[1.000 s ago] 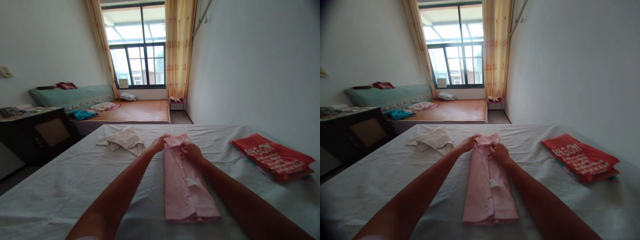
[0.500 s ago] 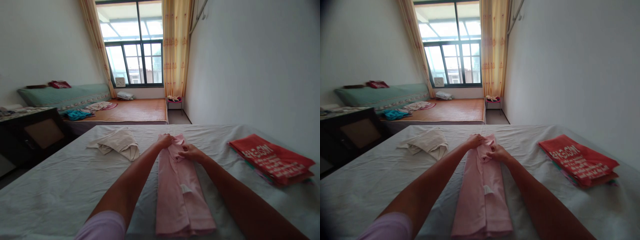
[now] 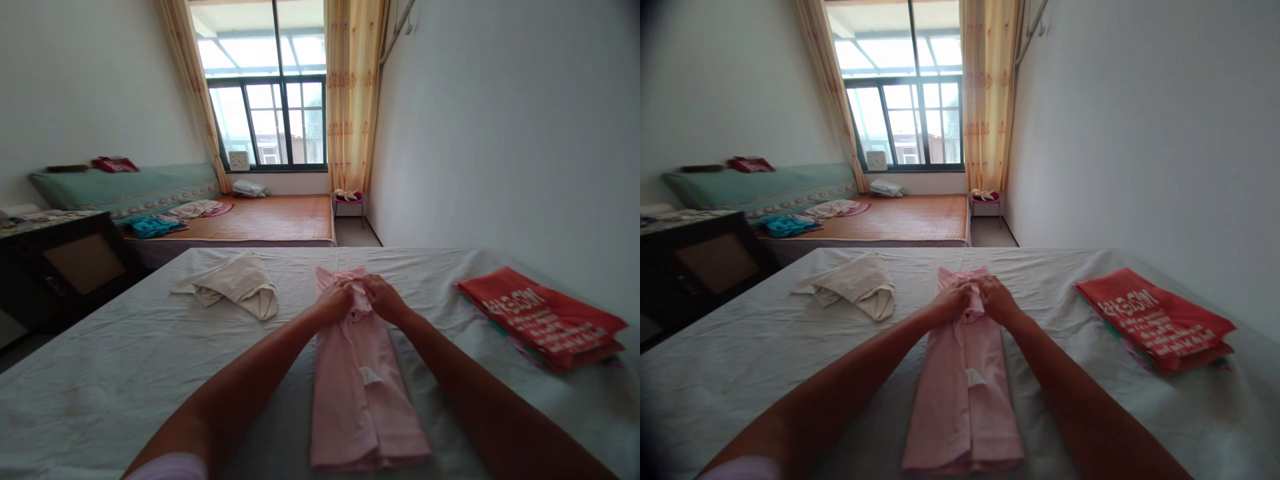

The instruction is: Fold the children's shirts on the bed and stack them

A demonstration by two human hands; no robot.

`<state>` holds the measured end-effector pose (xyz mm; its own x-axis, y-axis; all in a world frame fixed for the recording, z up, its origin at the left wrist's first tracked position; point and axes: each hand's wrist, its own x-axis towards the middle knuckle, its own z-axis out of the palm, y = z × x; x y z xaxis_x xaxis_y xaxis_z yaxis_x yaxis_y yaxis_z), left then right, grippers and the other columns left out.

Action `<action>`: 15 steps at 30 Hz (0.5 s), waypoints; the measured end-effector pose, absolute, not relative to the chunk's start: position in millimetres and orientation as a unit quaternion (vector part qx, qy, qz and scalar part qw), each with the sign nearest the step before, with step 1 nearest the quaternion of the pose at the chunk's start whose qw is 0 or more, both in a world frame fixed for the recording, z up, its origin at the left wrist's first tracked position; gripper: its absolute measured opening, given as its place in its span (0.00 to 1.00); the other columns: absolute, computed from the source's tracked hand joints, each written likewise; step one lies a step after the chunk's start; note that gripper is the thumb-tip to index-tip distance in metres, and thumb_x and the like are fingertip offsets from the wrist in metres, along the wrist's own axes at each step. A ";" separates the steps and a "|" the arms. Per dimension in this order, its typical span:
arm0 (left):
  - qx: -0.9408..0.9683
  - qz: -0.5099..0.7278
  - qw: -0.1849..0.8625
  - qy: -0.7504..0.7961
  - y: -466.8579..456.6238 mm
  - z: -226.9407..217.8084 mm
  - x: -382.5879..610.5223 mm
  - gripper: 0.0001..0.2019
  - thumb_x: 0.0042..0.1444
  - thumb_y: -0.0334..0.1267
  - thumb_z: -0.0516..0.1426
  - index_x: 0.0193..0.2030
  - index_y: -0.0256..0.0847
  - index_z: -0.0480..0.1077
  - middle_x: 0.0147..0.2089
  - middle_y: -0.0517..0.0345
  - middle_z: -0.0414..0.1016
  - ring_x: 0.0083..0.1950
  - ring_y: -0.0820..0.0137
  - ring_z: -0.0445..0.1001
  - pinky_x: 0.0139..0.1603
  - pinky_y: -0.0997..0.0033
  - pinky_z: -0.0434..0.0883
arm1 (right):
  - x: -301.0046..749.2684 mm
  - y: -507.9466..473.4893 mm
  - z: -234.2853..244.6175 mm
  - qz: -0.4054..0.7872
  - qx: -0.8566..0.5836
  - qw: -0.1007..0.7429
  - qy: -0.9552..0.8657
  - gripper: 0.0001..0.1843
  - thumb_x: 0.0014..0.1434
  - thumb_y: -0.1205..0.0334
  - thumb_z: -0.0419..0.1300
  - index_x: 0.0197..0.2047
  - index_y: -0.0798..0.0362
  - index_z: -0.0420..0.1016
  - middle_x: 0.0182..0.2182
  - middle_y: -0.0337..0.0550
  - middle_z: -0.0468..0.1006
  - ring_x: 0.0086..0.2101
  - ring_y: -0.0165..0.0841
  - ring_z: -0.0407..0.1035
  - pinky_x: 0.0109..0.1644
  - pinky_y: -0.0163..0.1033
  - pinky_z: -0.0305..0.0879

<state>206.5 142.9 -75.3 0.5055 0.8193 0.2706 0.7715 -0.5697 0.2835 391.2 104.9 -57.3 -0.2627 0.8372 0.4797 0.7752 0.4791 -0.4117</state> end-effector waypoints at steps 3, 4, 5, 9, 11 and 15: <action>0.884 0.169 0.052 0.433 126.8 -95.3 206.4 0.23 0.62 0.40 0.48 0.62 0.34 0.61 0.66 0.45 0.60 0.67 0.60 0.55 0.66 0.60 0.53 | 378.2 108.3 -83.6 0.039 -0.438 0.248 -0.863 0.23 0.64 0.62 0.44 0.59 0.55 0.66 0.59 0.49 0.67 0.60 0.35 0.58 0.65 0.43 0.50; 0.884 0.162 0.043 0.437 123.7 -100.0 205.9 0.25 0.63 0.42 0.47 0.64 0.33 0.57 0.67 0.43 0.56 0.69 0.59 0.52 0.67 0.57 0.50 | 377.3 109.6 -92.1 0.038 -0.441 0.219 -0.870 0.24 0.65 0.60 0.43 0.61 0.56 0.64 0.62 0.49 0.63 0.62 0.35 0.54 0.66 0.44 0.47; 0.883 0.154 0.035 0.442 121.8 -102.9 205.5 0.26 0.64 0.43 0.45 0.66 0.33 0.55 0.68 0.43 0.54 0.69 0.58 0.50 0.68 0.56 0.49 | 378.4 110.7 -99.3 0.037 -0.453 0.194 -0.869 0.26 0.66 0.58 0.43 0.63 0.56 0.61 0.64 0.50 0.60 0.63 0.35 0.52 0.66 0.45 0.45; 0.882 0.137 0.015 0.451 119.3 -100.4 207.1 0.26 0.66 0.44 0.42 0.66 0.33 0.54 0.69 0.44 0.52 0.70 0.59 0.50 0.68 0.56 0.49 | 390.0 113.5 -111.6 0.033 -0.517 0.136 -0.844 0.29 0.66 0.53 0.42 0.67 0.54 0.55 0.65 0.48 0.57 0.65 0.37 0.47 0.67 0.47 0.42; 0.875 0.137 0.006 0.465 114.6 -94.3 207.8 0.26 0.65 0.45 0.43 0.65 0.32 0.55 0.69 0.42 0.53 0.69 0.58 0.50 0.68 0.55 0.50 | 392.4 113.5 -108.3 0.036 -0.534 0.130 -0.834 0.29 0.66 0.52 0.42 0.67 0.52 0.54 0.65 0.47 0.56 0.65 0.38 0.46 0.67 0.49 0.41; 0.872 0.150 0.001 0.467 82.9 -82.1 194.5 0.28 0.64 0.48 0.46 0.65 0.32 0.55 0.68 0.40 0.53 0.70 0.56 0.50 0.67 0.53 0.50 | 393.4 106.0 -91.3 0.082 -0.534 0.157 -0.826 0.28 0.64 0.56 0.47 0.66 0.53 0.58 0.65 0.48 0.58 0.64 0.38 0.49 0.66 0.49 0.43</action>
